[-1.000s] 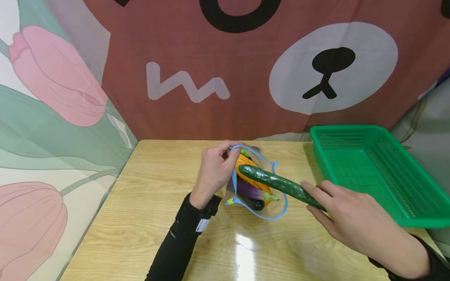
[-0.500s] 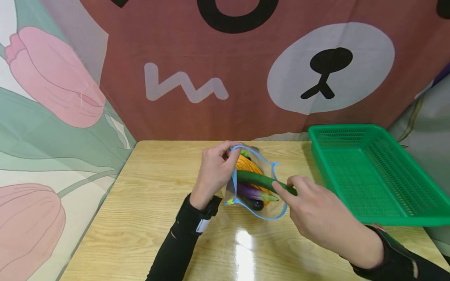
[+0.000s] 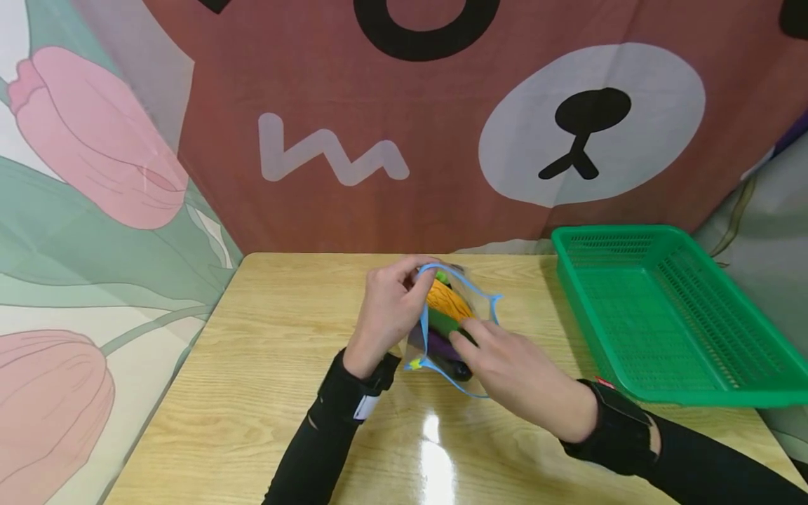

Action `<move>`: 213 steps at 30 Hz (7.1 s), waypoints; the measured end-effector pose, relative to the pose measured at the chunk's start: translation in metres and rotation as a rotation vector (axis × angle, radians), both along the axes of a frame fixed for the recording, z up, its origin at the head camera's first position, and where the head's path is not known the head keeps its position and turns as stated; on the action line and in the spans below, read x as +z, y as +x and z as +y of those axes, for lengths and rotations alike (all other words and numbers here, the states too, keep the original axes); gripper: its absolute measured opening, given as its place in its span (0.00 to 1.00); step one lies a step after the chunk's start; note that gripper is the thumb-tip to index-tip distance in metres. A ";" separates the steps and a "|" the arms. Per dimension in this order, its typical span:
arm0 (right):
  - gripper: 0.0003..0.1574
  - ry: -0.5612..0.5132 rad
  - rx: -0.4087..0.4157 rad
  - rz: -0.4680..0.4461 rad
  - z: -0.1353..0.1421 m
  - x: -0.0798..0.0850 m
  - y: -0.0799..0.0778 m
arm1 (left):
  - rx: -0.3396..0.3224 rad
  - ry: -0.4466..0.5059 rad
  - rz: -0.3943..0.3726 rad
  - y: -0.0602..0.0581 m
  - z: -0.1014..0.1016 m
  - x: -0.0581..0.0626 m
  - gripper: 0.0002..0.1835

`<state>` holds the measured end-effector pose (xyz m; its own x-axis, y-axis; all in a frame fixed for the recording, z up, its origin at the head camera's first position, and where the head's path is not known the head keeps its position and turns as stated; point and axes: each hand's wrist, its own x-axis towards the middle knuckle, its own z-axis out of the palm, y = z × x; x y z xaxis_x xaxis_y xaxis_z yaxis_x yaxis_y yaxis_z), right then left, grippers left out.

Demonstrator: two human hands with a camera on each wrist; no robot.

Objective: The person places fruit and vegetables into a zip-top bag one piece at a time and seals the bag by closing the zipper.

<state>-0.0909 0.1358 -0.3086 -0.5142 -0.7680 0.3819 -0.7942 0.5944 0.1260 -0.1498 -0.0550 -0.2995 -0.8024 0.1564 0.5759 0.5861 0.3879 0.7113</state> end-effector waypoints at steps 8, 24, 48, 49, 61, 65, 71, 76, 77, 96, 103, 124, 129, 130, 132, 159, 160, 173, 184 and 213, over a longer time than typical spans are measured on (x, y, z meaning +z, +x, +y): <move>0.21 -0.006 0.050 -0.098 -0.007 -0.006 -0.019 | 0.003 -0.010 0.024 0.000 0.000 -0.001 0.09; 0.17 0.117 0.053 -0.021 -0.022 -0.007 -0.032 | 0.033 -0.006 0.026 0.000 0.001 -0.002 0.08; 0.03 0.124 0.093 -0.037 -0.030 -0.024 -0.043 | -0.022 0.022 0.007 0.003 0.005 -0.002 0.08; 0.05 0.141 0.083 -0.029 -0.030 -0.024 -0.043 | -0.027 0.022 0.005 0.003 0.004 -0.002 0.08; 0.13 0.083 0.173 -0.030 -0.014 -0.005 -0.026 | -0.034 0.013 -0.042 0.002 0.000 -0.002 0.10; 0.10 -0.026 0.233 -0.028 -0.004 0.007 -0.021 | -0.041 0.016 -0.037 0.001 0.000 -0.001 0.11; 0.14 -0.069 0.278 -0.026 -0.010 0.007 -0.006 | -0.051 0.024 -0.046 0.001 -0.002 0.001 0.11; 0.31 0.100 0.182 0.035 -0.024 -0.001 -0.002 | -0.057 0.036 -0.072 0.002 -0.002 0.000 0.12; 0.31 0.119 0.165 0.055 -0.026 -0.002 -0.003 | -0.057 0.036 -0.077 0.002 -0.002 0.000 0.12; 0.07 -0.006 0.158 0.173 -0.035 0.003 -0.029 | -0.067 0.075 -0.091 0.002 -0.005 0.000 0.18; 0.17 -0.145 0.149 0.222 -0.035 0.013 -0.043 | -0.123 0.135 -0.163 0.002 -0.010 -0.003 0.28; 0.09 -0.153 0.080 0.303 -0.033 0.030 -0.068 | -0.238 0.061 0.046 -0.005 -0.045 -0.025 0.08; 0.13 -0.077 0.161 0.319 -0.034 0.030 -0.072 | -0.210 0.074 0.057 -0.007 -0.046 -0.027 0.05; 0.12 -0.064 0.169 0.303 -0.034 0.030 -0.073 | -0.208 0.073 0.062 -0.007 -0.046 -0.027 0.05; 0.12 -0.050 0.174 0.268 -0.032 0.029 -0.074 | -0.206 0.073 0.076 -0.008 -0.047 -0.028 0.05; 0.14 -0.040 0.167 0.192 -0.028 0.025 -0.078 | -0.093 0.099 0.218 -0.006 -0.051 -0.035 0.05; 0.14 -0.042 0.163 0.185 -0.026 0.025 -0.078 | -0.092 0.106 0.215 -0.006 -0.053 -0.036 0.05; 0.11 0.023 0.123 0.168 0.012 0.024 -0.082 | -0.130 0.097 0.241 -0.002 -0.057 -0.037 0.07; 0.12 -0.003 0.116 0.152 0.029 0.019 -0.087 | -0.120 0.108 0.240 0.002 -0.058 -0.036 0.07; 0.36 -0.088 0.106 0.051 0.054 0.015 -0.098 | -0.104 0.113 0.225 0.003 -0.067 -0.035 0.06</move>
<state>-0.1892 0.1894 -0.2934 -0.4103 -0.7794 0.4734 -0.8472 0.5179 0.1186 -0.1471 -0.1222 -0.3344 -0.6354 0.1563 0.7562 0.7668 0.2428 0.5941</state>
